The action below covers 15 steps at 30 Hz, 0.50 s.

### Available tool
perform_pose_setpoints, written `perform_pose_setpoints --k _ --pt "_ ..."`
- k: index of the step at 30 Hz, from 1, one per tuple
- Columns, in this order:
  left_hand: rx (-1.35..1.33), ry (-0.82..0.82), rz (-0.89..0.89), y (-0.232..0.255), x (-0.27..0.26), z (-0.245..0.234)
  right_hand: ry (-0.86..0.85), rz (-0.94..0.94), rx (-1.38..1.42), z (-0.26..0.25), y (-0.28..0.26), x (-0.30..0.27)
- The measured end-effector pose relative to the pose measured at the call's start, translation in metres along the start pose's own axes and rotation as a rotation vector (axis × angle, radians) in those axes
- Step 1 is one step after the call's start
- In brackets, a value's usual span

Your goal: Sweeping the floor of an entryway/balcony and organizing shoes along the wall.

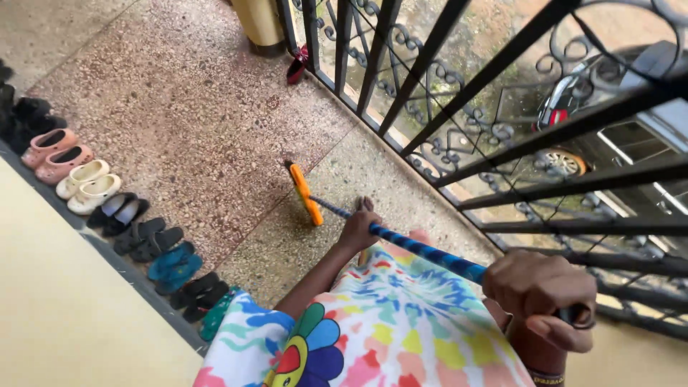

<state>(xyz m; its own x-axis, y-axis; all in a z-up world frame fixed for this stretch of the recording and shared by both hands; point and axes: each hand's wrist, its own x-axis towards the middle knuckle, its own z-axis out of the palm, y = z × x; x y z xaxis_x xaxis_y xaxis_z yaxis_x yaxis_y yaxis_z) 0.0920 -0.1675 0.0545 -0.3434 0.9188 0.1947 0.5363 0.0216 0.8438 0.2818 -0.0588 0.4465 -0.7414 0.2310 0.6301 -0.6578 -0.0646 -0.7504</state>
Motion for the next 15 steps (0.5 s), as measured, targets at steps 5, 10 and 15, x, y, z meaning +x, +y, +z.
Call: perform_pose_setpoints --k 5,10,15 --pt "0.022 -0.239 -0.031 0.004 -0.055 -0.028 0.545 -0.004 -0.038 0.040 -0.007 -0.056" --pt "0.163 -0.389 -0.140 0.008 -0.084 -0.002 0.680 0.104 -0.011 0.042 -0.021 -0.116" --pt "0.042 -0.427 -0.204 -0.020 -0.108 0.061 0.846 0.351 -0.030 0.057 -0.018 -0.153"
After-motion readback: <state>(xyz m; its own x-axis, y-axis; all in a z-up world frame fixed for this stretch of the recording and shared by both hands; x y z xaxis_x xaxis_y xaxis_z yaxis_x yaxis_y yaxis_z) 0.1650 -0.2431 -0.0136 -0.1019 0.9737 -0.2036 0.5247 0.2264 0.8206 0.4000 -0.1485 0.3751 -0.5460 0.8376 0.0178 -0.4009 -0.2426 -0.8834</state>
